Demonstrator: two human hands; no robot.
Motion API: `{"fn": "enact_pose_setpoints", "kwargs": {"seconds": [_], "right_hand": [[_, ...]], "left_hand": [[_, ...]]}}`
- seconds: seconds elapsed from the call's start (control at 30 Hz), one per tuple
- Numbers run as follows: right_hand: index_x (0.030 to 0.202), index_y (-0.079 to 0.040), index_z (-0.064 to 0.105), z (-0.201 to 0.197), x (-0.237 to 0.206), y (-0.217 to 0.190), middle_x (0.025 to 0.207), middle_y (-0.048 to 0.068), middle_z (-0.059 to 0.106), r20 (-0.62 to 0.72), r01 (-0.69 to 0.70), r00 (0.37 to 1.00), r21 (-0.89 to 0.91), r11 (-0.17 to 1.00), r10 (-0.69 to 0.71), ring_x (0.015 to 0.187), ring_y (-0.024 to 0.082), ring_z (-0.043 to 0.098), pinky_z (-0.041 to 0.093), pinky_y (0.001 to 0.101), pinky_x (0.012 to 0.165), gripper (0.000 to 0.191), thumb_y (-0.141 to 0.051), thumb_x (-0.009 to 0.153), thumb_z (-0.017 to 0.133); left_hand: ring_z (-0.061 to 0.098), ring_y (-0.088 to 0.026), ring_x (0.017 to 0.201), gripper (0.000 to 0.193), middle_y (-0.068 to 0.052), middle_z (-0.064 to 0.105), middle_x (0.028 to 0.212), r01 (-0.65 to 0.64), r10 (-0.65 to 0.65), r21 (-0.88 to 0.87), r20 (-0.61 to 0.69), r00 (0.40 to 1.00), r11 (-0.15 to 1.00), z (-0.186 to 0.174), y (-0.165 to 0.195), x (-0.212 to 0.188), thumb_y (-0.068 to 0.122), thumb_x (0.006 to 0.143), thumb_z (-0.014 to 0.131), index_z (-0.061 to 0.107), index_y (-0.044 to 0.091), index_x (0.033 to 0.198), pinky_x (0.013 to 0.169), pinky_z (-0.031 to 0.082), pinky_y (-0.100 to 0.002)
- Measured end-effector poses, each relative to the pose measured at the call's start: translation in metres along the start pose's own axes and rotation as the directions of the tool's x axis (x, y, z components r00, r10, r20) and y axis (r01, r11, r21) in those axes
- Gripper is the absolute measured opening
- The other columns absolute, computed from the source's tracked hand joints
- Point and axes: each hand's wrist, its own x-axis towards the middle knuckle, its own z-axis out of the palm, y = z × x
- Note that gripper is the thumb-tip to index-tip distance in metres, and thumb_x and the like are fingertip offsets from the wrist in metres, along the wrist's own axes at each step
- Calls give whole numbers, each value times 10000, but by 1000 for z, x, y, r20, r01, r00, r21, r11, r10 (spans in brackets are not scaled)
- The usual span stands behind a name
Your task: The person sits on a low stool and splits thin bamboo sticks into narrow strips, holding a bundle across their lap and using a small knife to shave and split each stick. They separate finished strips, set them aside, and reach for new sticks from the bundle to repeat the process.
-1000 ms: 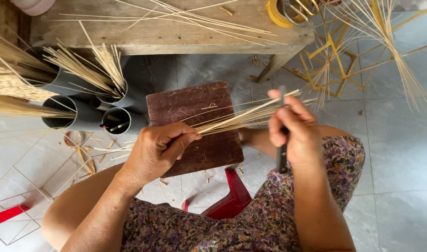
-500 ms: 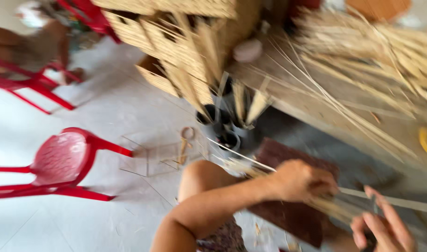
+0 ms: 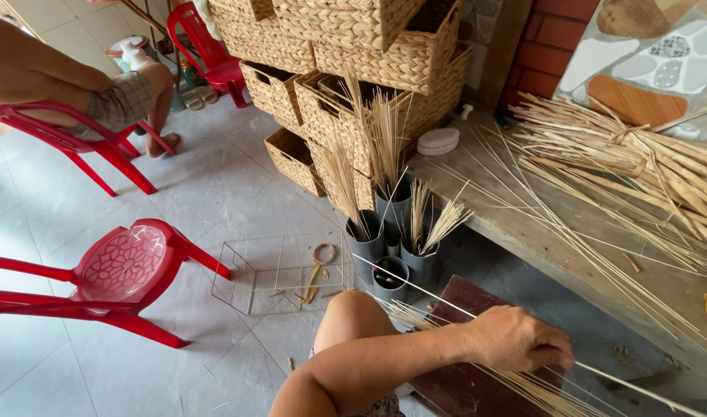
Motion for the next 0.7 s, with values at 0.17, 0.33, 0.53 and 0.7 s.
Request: {"fn": "enact_pose_setpoints", "kwargs": {"seconds": [0.17,0.33,0.53,0.7], "right_hand": [[1573,-15,513,-34,5,33,670,112,610,63,46,994,457,888,-84,476,122,457,363,273,456,595,-90,984,547],[1533,-8,495,-37,-81,46,688,87,627,422,-44,879,537,843,-223,501,104,481,389,252,477,548,-100,993,519],[1400,27,585,-20,-121,0,748,95,678,542,-105,811,503,858,-219,550,109,532,445,249,533,392,-107,1034,539],[1371,17,619,-31,-114,8,731,97,655,477,-213,861,652,727,-175,527,109,518,410,239,491,361,-123,1040,579]], "left_hand": [[757,-212,753,134,-1,773,915,-19,8,-86,-133,991,996,-5,2,-6,278,1028,638,739,208,1081,755,623,-352],[734,-300,773,142,-94,755,866,92,-98,-106,-55,994,990,-1,18,-22,268,959,693,754,151,1014,696,583,-411],[724,-196,620,140,-98,736,819,108,-92,-323,64,994,940,-27,38,-38,86,954,705,723,76,1093,581,580,-346],[689,-120,561,126,-59,738,728,184,-162,-231,112,980,955,-49,50,-37,52,928,712,753,76,1045,530,552,-293]]}}
